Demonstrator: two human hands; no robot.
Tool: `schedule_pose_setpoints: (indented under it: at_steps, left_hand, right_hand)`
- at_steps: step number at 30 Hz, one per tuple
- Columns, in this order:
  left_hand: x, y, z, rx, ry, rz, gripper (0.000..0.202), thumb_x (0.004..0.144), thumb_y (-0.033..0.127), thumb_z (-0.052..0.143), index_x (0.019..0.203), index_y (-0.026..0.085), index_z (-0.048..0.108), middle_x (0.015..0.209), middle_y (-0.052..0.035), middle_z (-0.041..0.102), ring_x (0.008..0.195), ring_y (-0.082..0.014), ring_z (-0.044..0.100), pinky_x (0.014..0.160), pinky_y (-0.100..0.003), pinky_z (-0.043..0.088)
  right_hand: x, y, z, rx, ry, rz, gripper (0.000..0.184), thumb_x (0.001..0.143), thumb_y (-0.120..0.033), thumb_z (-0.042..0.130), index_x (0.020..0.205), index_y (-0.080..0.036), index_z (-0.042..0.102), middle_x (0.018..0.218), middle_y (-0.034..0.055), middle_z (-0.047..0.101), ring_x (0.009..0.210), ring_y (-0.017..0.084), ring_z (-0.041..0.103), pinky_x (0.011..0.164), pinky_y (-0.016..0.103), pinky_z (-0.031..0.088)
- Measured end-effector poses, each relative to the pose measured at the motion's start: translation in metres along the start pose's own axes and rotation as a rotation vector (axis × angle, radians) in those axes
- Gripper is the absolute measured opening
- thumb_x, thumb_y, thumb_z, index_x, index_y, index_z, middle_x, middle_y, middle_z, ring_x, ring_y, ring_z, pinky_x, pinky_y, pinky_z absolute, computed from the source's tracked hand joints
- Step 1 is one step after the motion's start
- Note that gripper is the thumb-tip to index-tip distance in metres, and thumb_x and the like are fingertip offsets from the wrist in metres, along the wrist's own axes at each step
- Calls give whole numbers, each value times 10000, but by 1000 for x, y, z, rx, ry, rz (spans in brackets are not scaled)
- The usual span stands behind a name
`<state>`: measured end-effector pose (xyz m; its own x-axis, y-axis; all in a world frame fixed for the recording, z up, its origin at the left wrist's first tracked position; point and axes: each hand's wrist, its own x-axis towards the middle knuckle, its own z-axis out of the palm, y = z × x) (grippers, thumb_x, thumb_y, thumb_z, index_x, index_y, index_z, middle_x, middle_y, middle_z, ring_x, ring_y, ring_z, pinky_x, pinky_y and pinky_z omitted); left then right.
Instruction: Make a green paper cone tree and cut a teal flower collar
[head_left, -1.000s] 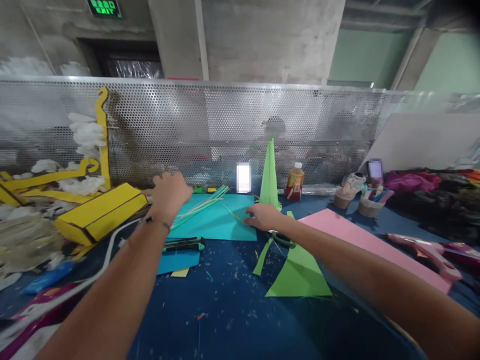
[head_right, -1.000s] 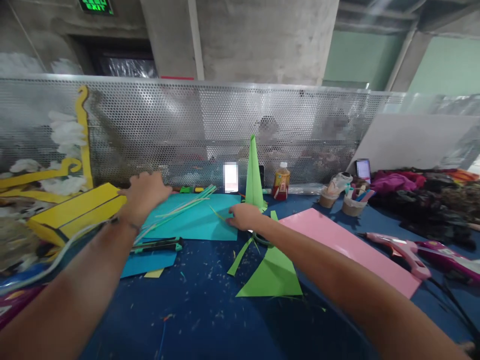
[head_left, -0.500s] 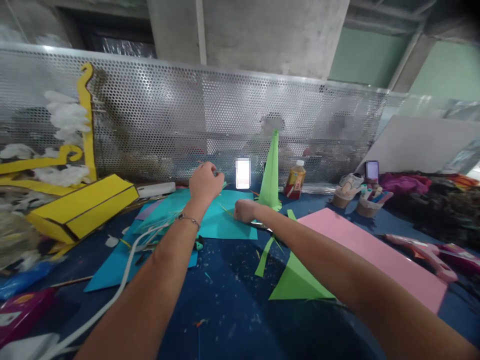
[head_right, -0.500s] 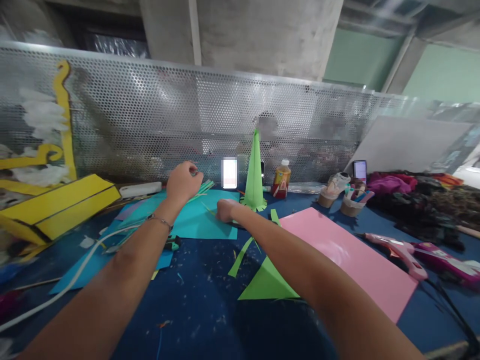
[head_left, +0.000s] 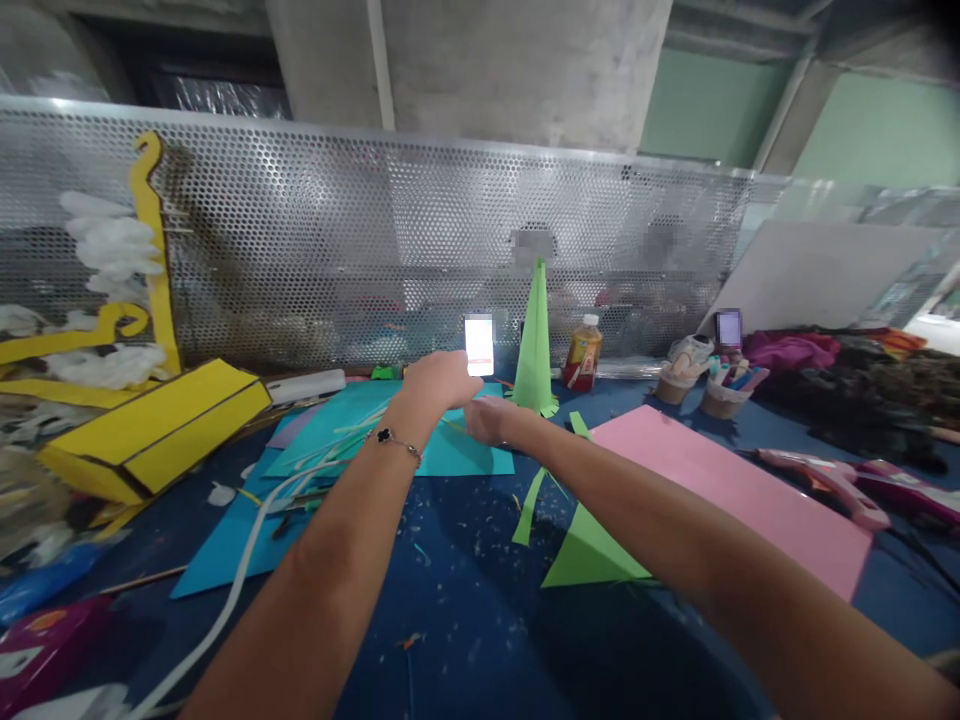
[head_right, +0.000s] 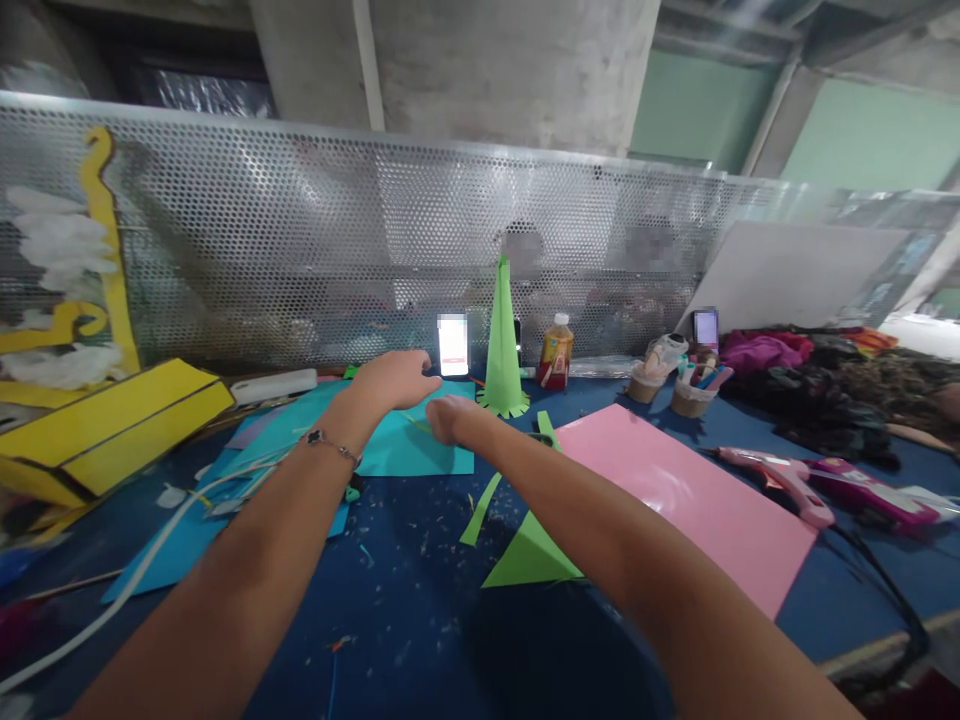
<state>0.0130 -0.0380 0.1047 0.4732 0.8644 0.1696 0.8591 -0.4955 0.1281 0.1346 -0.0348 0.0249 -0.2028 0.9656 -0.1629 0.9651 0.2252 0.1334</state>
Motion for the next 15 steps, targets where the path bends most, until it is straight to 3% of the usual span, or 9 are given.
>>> schedule_pose_setpoints:
  at_steps: [6,15]
  left_hand:
    - [-3,-2,-11,0,-37,-10,463,891,466,549,1254,230,711,1313,-170,716,1143,-398,675,857,-465,549]
    - [-7,1,-16,-28,-66,59,514,895,492,529,1311,229,676,1387,-165,675,1164,-386,660,867,-458,536]
  right_hand:
    - [-12,-1,-4,-39,-8,32,348,1003,-360,662,1282,-154,634,1282,107,655,1095,254,675,922,453,591]
    - [-1,-6,-4,-64,-128,-1,333,1006,-351,660,1277,-160,634,1262,98,663,1064,240,683,898,445,601]
